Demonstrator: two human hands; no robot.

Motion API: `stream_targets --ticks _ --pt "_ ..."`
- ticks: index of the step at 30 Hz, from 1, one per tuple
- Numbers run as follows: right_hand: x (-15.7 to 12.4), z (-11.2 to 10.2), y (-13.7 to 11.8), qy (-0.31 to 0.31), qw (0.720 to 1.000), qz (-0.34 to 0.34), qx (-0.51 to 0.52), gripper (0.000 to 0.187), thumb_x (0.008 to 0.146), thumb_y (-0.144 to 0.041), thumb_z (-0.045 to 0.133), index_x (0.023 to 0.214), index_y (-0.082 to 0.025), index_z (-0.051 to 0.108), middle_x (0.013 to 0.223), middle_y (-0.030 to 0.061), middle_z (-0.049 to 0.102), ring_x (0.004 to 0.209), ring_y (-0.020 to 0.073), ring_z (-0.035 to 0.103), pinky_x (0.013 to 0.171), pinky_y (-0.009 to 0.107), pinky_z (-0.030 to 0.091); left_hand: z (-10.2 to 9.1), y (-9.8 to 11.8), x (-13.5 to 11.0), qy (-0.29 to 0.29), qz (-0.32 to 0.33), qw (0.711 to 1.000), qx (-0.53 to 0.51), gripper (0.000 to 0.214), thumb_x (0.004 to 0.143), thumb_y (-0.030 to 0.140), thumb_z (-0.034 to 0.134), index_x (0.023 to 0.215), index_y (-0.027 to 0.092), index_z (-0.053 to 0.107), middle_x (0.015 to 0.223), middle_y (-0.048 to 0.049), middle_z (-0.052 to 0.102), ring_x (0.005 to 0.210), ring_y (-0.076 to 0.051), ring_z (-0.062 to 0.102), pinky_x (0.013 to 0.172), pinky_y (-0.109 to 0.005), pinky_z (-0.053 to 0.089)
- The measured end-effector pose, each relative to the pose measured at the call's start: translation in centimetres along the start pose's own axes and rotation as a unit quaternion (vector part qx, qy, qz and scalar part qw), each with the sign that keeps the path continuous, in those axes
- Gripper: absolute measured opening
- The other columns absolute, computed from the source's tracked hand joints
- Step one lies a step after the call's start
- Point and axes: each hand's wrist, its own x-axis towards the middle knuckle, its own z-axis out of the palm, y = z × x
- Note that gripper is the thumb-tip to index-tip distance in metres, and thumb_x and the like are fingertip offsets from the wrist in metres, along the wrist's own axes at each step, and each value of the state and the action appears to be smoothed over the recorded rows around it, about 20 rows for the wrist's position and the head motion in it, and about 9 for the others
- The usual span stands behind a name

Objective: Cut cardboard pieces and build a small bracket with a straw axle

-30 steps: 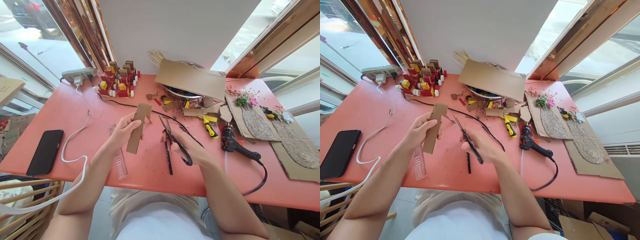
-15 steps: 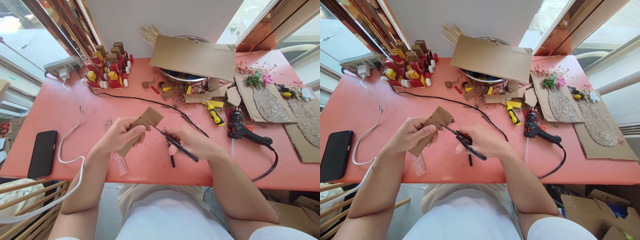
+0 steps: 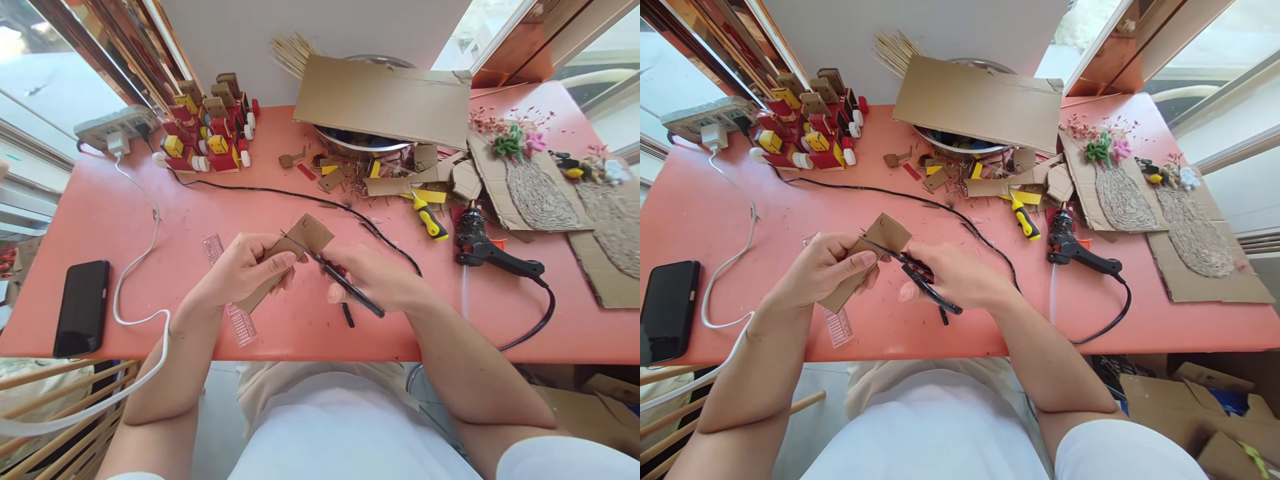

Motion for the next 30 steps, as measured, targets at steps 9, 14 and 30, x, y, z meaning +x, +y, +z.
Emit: stream_targets --ticks 9,14,30 --pt "0.4 0.0 -0.3 0.002 1.000 -0.001 0.001 0.081 0.076 -0.106 0.028 0.081 -0.025 0.043 0.069 -0.0044 0.044 0.062 0.0151 0.039 0.060 0.030 0.032 -0.1 0.3 0.0 0.004 -0.010 1.000 0.008 0.051 0.086 0.066 0.073 0.081 0.016 0.073 0.055 -0.0006 0.064 0.042 -0.010 0.051 0.039 -0.021 0.037" --pt "0.5 0.3 -1.0 0.016 0.999 0.038 -0.014 0.067 0.088 -0.094 0.037 0.080 -0.027 0.038 0.065 -0.0051 0.041 0.061 0.0151 0.037 0.061 0.031 0.029 -0.1 0.4 -0.2 0.017 -0.010 1.000 0.014 0.044 0.087 0.059 0.074 0.078 0.017 0.071 0.054 0.0001 0.063 0.043 -0.010 0.052 0.041 -0.020 0.038" --pt "0.5 0.8 0.1 0.064 0.970 0.125 -0.199 0.048 0.098 -0.054 0.062 0.064 -0.023 0.048 0.056 0.0006 0.051 0.056 0.0164 0.044 0.060 0.029 0.027 -0.2 -0.1 0.0 0.030 0.004 0.999 0.022 0.031 0.087 0.047 0.073 0.079 0.017 0.071 0.056 -0.0001 0.066 0.044 -0.010 0.055 0.043 -0.021 0.041"
